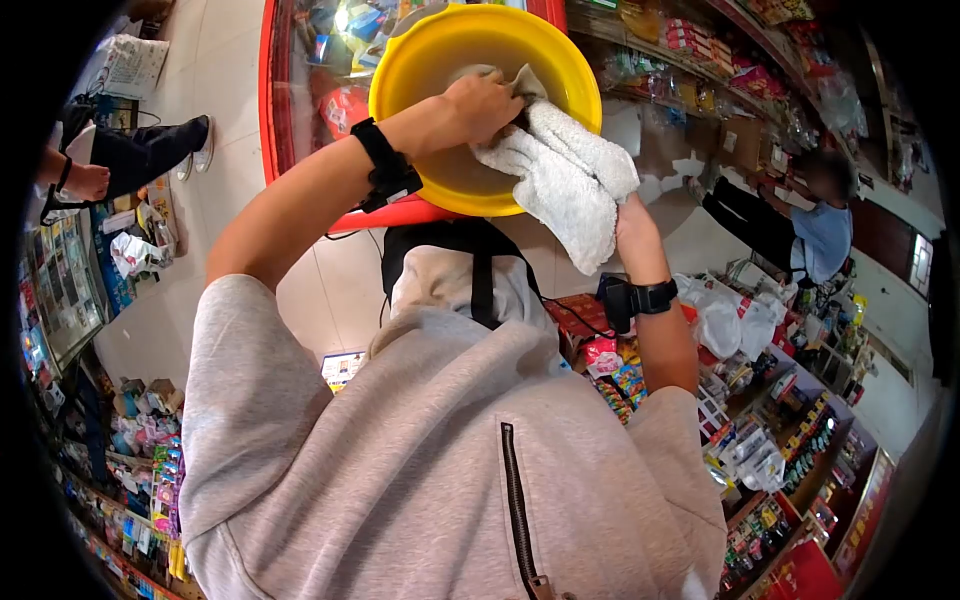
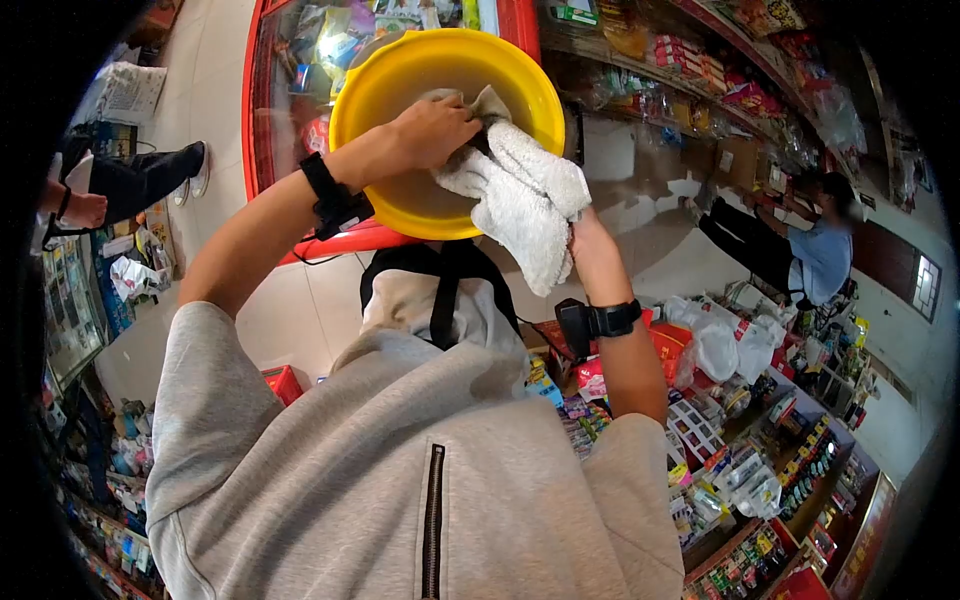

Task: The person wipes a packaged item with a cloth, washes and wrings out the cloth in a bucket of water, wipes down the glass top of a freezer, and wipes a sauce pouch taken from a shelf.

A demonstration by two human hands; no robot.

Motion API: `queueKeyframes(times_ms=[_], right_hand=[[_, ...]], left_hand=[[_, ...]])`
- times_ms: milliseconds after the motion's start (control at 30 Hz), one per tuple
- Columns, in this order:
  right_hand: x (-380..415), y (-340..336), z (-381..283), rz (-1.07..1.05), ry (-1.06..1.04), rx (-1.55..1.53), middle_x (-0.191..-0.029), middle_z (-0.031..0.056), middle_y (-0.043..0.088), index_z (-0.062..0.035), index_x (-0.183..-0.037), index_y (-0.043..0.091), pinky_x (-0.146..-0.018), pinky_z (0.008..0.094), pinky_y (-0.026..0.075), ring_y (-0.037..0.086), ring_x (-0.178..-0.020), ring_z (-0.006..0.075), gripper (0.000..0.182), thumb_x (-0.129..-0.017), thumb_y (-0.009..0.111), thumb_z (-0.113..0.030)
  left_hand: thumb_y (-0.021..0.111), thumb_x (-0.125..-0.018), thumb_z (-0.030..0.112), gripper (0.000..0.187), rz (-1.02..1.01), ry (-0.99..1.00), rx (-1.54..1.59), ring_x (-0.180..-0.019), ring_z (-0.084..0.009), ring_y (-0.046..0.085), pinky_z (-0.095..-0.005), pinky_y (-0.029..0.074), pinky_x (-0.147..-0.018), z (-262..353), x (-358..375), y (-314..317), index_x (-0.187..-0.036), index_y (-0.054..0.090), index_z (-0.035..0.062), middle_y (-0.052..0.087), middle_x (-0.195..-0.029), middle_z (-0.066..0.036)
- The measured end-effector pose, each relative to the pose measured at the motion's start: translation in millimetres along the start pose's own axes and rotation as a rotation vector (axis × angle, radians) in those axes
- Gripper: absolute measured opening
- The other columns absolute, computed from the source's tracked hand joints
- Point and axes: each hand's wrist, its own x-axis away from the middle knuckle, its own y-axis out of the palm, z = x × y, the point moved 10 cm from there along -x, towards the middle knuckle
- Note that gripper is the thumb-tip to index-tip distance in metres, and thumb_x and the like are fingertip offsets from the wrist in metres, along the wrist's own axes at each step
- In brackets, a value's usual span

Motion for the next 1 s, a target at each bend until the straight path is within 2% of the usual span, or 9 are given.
queueKeyframes(times_ms=[33,100,333,433,567,667,733,833,1000], right_hand=[[-3,0,0,0.002,-0.002,0.002,-0.123,0.0143,0.067,-0.0004,-0.132,0.057,-0.091,0.0367,0.057,0.068,-0.105,0.0229,0.049,-0.099,0.058,-0.036],[-8,-1,-1,0.000,0.002,0.004,-0.123,0.0142,0.067,-0.0005,-0.132,0.057,-0.091,0.0367,0.057,0.068,-0.105,0.0228,0.049,-0.099,0.058,-0.037],[16,33,-27,0.018,0.028,0.173,-0.121,0.0133,0.068,-0.0018,-0.133,0.058,-0.089,0.0363,0.057,0.068,-0.105,0.0217,0.049,-0.101,0.054,-0.038],[20,19,-36,0.137,-0.016,0.183,-0.122,0.0130,0.068,-0.0012,-0.133,0.058,-0.088,0.0358,0.058,0.068,-0.104,0.0211,0.049,-0.101,0.054,-0.038],[7,-14,-37,0.234,-0.031,0.232,-0.122,0.0134,0.068,-0.0001,-0.132,0.058,-0.088,0.0365,0.058,0.069,-0.104,0.0219,0.050,-0.101,0.055,-0.040],[-14,-21,-29,0.037,0.013,0.088,-0.121,0.0142,0.068,-0.0001,-0.130,0.059,-0.087,0.0369,0.059,0.069,-0.103,0.0223,0.050,-0.101,0.055,-0.040],[-16,-23,-26,0.031,0.025,0.078,-0.121,0.0144,0.068,-0.0002,-0.130,0.059,-0.087,0.0369,0.059,0.069,-0.103,0.0224,0.049,-0.101,0.056,-0.039],[-15,-25,-25,0.053,0.029,0.106,-0.121,0.0146,0.068,-0.0004,-0.130,0.059,-0.087,0.0369,0.059,0.069,-0.102,0.0225,0.048,-0.100,0.056,-0.038],[-19,-27,-26,0.075,0.040,0.127,-0.120,0.0150,0.068,-0.0007,-0.129,0.060,-0.086,0.0369,0.060,0.070,-0.101,0.0227,0.047,-0.100,0.057,-0.037]], left_hand=[[0.070,-0.080,0.016,0.078,-0.001,0.001,0.000,-0.131,-0.0342,0.049,-0.0481,0.046,-0.104,0,-1,4,-0.151,0.038,0.0185,0.049,-0.144,-0.017],[0.074,-0.076,0.016,0.081,0.602,0.096,0.088,-0.135,-0.0340,0.045,-0.0506,0.037,-0.112,8,18,-46,-0.149,0.040,0.0156,0.051,-0.143,-0.015],[0.073,-0.080,0.025,0.078,0.217,0.169,0.046,-0.139,-0.0351,0.039,-0.0504,0.020,-0.121,7,-17,-1,-0.149,0.040,0.0105,0.051,-0.144,-0.011],[0.066,-0.085,0.043,0.072,0.150,0.036,0.026,-0.137,-0.0357,0.041,-0.0506,0.025,-0.119,-14,-14,11,-0.145,0.045,0.0073,0.054,-0.139,-0.014],[0.070,-0.083,0.044,0.075,0.182,0.014,0.025,-0.131,-0.0380,0.047,-0.0510,0.029,-0.115,-18,-10,-5,-0.143,0.046,0.0058,0.057,-0.133,-0.017],[0.063,-0.089,0.041,0.055,0.367,0.084,0.087,-0.125,-0.0361,0.054,-0.0494,0.039,-0.108,-13,-18,0,-0.131,0.055,0.0062,0.062,-0.126,-0.018],[0.056,-0.093,0.024,0.035,0.444,0.138,0.155,-0.110,-0.0371,0.064,-0.0477,0.050,-0.096,-8,-19,-5,-0.120,0.058,0.0026,0.066,-0.116,-0.021],[0.051,-0.094,0.013,0.022,0.351,0.111,0.149,-0.097,-0.0369,0.069,-0.0445,0.055,-0.087,-9,-18,-2,-0.111,0.059,0.0009,0.066,-0.115,-0.021],[0.050,-0.095,0.021,0.033,0.335,0.099,0.233,-0.099,-0.0378,0.069,-0.0438,0.055,-0.088,-5,-21,-14,-0.119,0.059,0.0013,0.068,-0.108,-0.023]])
